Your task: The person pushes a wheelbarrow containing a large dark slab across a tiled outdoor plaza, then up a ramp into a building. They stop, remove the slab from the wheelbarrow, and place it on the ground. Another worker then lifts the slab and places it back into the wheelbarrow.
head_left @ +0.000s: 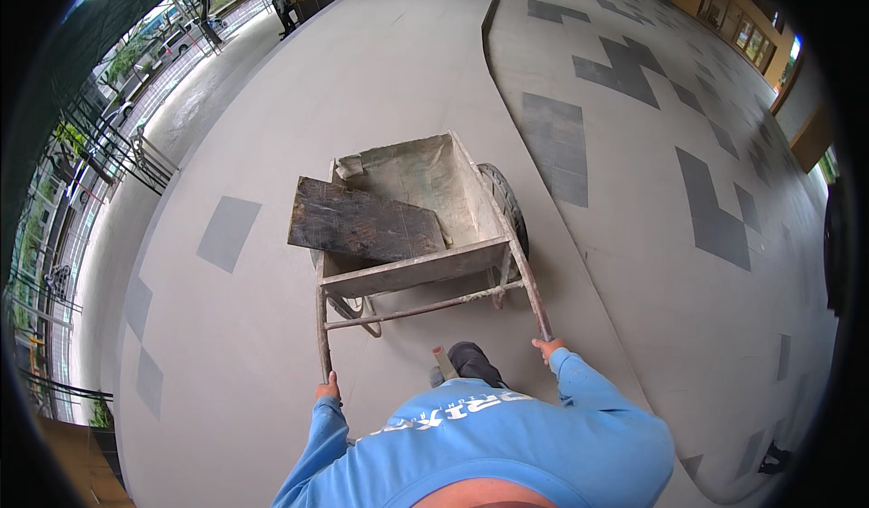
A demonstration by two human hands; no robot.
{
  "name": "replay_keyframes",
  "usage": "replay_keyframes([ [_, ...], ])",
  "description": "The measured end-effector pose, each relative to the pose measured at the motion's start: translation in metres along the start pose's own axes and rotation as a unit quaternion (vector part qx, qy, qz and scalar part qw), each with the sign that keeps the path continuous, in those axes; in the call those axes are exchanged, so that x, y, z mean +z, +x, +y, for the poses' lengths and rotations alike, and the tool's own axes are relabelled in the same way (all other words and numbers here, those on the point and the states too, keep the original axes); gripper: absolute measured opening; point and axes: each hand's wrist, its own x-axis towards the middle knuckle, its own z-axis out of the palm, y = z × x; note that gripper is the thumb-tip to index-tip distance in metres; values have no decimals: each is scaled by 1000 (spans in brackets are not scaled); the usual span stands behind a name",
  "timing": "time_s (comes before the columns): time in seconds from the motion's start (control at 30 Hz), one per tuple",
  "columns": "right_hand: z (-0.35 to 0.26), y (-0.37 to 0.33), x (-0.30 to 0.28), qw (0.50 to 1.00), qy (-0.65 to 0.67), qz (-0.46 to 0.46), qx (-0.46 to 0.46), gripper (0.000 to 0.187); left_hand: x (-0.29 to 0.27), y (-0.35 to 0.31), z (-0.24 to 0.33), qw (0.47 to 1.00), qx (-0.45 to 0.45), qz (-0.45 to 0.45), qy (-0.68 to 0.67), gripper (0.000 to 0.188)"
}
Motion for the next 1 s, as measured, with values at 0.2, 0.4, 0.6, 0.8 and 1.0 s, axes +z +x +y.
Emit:
replay_keyframes([
  [0.2, -30, 20, -44, 996, 80, -26, -14, 34, 31, 5, 28, 1000, 14, 14, -7, 71],
  [0.4, 1, 38, -51, 997, 66, -38, 8, 42, 50, 8, 0, 1000, 13, 21, 10, 73],
  [0.6, -98, 55, -32, 994, 97, -47, 7, 33, 22, 38, 109, 996, 48, 75, 24, 73],
  [0.8, -113, 61, -58, 984, 145, -104, 20, 39, 5, 10, 148, 990, 86, 100, 54, 70],
  [1.0, -67, 116, -67, 993, 106, -45, 17, 42, 52, -16, 155, 996, 57, 47, 42, 69],
])
